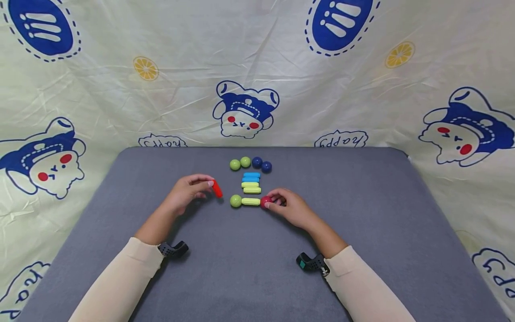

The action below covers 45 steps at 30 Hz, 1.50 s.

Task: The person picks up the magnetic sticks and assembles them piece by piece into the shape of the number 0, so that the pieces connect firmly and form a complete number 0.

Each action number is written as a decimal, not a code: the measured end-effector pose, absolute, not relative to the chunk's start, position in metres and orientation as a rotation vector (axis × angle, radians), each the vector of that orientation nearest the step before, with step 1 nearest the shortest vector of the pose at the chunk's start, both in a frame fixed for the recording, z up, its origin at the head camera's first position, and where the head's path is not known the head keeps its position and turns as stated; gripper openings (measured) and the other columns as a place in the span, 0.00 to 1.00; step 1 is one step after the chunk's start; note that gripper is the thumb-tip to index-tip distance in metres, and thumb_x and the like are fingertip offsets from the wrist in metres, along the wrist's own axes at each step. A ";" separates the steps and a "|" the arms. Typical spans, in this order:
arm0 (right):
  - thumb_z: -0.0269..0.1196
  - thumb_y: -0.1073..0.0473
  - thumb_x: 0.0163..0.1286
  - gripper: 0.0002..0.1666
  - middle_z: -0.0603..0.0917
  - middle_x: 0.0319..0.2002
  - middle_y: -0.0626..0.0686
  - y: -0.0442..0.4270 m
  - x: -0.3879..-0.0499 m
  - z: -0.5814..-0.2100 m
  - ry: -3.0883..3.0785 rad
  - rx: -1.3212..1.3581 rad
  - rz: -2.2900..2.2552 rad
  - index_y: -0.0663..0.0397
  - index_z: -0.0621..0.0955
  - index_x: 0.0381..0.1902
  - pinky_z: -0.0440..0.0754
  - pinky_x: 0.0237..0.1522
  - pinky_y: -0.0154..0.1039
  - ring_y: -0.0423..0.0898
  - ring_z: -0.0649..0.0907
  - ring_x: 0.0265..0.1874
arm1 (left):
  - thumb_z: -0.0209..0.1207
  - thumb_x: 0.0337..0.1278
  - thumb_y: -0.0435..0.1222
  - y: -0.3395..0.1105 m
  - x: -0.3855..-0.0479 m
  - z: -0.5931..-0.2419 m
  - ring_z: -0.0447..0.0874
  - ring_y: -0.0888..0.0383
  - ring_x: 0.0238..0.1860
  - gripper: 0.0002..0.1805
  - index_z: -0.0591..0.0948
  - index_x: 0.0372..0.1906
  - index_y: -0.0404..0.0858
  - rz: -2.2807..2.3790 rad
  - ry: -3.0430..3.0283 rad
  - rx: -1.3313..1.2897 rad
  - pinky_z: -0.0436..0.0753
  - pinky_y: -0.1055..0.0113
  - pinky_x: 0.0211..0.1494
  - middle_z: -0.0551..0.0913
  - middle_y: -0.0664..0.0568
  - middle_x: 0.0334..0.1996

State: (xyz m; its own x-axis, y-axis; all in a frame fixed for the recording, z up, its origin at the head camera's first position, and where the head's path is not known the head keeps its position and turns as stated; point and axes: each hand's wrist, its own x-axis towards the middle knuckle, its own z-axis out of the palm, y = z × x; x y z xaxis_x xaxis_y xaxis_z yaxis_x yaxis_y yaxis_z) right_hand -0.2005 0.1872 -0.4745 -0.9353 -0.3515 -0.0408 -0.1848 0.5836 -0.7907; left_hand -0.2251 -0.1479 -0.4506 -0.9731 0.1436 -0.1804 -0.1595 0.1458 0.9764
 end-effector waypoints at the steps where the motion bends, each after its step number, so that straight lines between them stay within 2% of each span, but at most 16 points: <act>1: 0.66 0.51 0.71 0.17 0.82 0.43 0.53 0.187 -0.201 -0.474 2.625 -0.447 -1.270 0.50 0.82 0.54 0.75 0.41 0.36 0.45 0.78 0.40 | 0.65 0.64 0.35 -0.148 -0.224 -0.450 0.85 0.57 0.38 0.15 0.84 0.52 0.32 1.920 2.178 -0.013 0.85 0.65 0.41 0.88 0.57 0.35; 9: 0.66 0.51 0.72 0.18 0.82 0.44 0.54 0.185 -0.201 -0.473 2.650 -0.431 -1.253 0.53 0.81 0.55 0.75 0.43 0.39 0.46 0.77 0.40 | 0.63 0.65 0.31 -0.139 -0.213 -0.451 0.87 0.61 0.35 0.15 0.83 0.53 0.28 1.935 2.111 0.007 0.87 0.63 0.48 0.87 0.53 0.39; 15: 0.65 0.52 0.72 0.19 0.82 0.45 0.55 0.183 -0.202 -0.472 2.659 -0.396 -1.253 0.54 0.80 0.56 0.74 0.43 0.40 0.47 0.78 0.41 | 0.61 0.67 0.32 -0.131 -0.206 -0.453 0.86 0.60 0.35 0.16 0.81 0.55 0.27 1.899 2.056 0.015 0.88 0.64 0.43 0.85 0.48 0.42; 20: 0.65 0.52 0.72 0.19 0.82 0.46 0.56 0.183 -0.202 -0.470 2.665 -0.382 -1.234 0.53 0.80 0.57 0.74 0.43 0.40 0.47 0.78 0.41 | 0.61 0.67 0.32 -0.126 -0.202 -0.454 0.84 0.60 0.31 0.16 0.81 0.55 0.27 1.854 2.026 0.010 0.88 0.67 0.37 0.85 0.48 0.39; 29: 0.65 0.52 0.73 0.19 0.83 0.47 0.56 0.183 -0.203 -0.469 2.655 -0.389 -1.223 0.53 0.80 0.57 0.75 0.43 0.40 0.47 0.79 0.41 | 0.62 0.65 0.31 -0.115 -0.197 -0.458 0.86 0.60 0.32 0.23 0.75 0.62 0.27 1.819 1.967 0.036 0.88 0.65 0.38 0.87 0.49 0.38; 37: 0.64 0.52 0.73 0.20 0.83 0.48 0.57 0.181 -0.204 -0.466 2.644 -0.384 -1.201 0.53 0.79 0.59 0.75 0.44 0.40 0.49 0.79 0.43 | 0.64 0.63 0.30 -0.103 -0.195 -0.460 0.85 0.60 0.30 0.27 0.71 0.66 0.29 1.790 1.963 0.003 0.89 0.65 0.36 0.85 0.48 0.37; 45: 0.65 0.52 0.73 0.20 0.83 0.47 0.57 0.183 -0.205 -0.466 2.647 -0.394 -1.205 0.52 0.80 0.58 0.75 0.44 0.40 0.48 0.79 0.43 | 0.64 0.62 0.29 -0.094 -0.199 -0.461 0.84 0.61 0.27 0.31 0.69 0.68 0.27 1.788 1.955 -0.013 0.88 0.67 0.34 0.84 0.48 0.36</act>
State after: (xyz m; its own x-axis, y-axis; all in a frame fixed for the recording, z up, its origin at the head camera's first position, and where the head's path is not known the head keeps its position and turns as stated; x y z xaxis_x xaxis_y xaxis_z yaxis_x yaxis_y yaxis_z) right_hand -0.2046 0.1827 -0.4662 -0.9432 -0.3235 -0.0759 -0.1552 0.6308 -0.7603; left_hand -0.1990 -0.0943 -0.4605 -0.8812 0.3123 -0.3549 -0.3258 0.1429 0.9346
